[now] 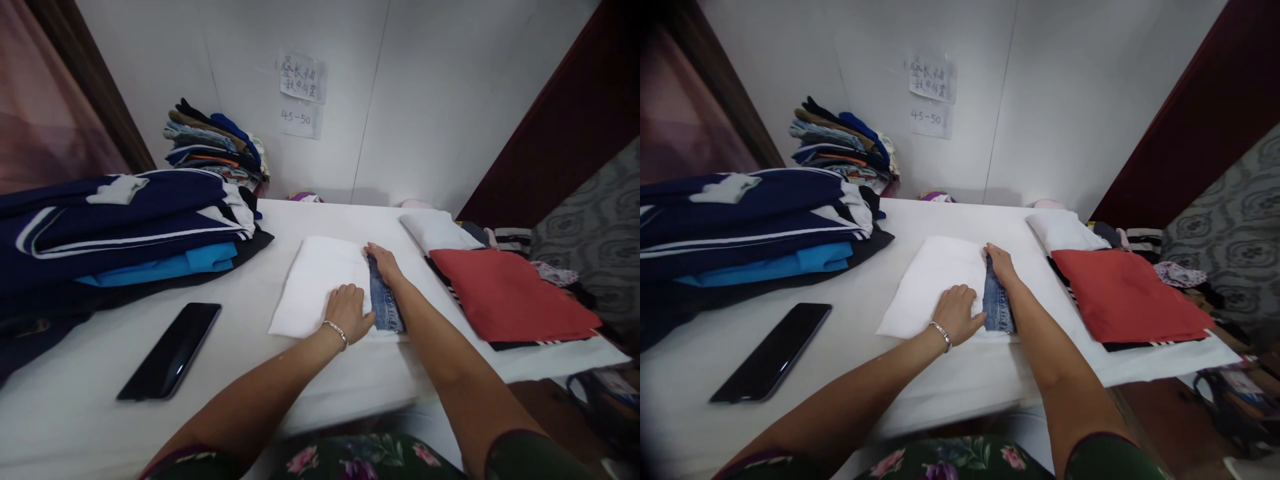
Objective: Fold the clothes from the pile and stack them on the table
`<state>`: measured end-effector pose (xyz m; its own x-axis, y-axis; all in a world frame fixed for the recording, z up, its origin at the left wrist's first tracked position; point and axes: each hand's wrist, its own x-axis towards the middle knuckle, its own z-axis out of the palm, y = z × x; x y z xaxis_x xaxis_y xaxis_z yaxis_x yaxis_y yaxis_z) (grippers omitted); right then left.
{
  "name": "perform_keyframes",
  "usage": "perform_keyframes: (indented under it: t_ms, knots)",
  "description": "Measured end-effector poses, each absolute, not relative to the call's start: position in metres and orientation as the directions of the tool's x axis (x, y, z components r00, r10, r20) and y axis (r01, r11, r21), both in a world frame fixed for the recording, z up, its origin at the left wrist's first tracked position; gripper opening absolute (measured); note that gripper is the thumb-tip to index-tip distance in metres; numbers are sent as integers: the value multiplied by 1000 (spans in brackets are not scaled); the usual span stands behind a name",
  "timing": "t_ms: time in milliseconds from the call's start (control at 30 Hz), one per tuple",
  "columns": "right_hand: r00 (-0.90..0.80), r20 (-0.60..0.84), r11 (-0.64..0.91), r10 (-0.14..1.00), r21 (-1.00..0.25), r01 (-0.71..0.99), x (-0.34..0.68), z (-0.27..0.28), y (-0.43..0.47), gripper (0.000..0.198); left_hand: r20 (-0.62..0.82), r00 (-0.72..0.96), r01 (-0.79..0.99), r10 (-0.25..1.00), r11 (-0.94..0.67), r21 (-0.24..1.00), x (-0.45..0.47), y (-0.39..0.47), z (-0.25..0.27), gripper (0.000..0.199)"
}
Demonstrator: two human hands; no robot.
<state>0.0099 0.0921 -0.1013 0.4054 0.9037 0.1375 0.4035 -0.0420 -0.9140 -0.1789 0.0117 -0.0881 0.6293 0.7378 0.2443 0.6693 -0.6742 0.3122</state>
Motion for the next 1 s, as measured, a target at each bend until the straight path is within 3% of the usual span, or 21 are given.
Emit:
perform_keyframes:
  t_ms: [167, 367, 600, 767, 867, 1000]
  knots:
    - [439, 156, 3, 885, -944, 329, 10, -103, 92, 48, 158, 583, 702, 797, -593, 396, -180, 19, -85, 18]
    - [452, 159, 11, 878, -949, 314, 12, -107, 95, 46, 20, 500, 705, 866, -421, 571, -183, 27, -79, 20]
    - [398, 210, -18, 893, -867, 498, 14, -108, 96, 43, -26, 467, 675, 884, -337, 657, -182, 31, -78, 18]
    - [342, 203, -41, 918, -807, 589, 12, -110, 100, 37, 129, 600, 603, 789, -552, 576, -181, 25, -86, 19]
    - [319, 210, -41, 924, -777, 629, 12, -111, 102, 40, 224, 730, 515, 646, -735, 442, -180, 19, -88, 27]
    - [320, 217, -51, 922, -752, 657, 13, -110, 101, 40, 219, 795, 509, 566, -819, 266, -178, 11, -87, 30]
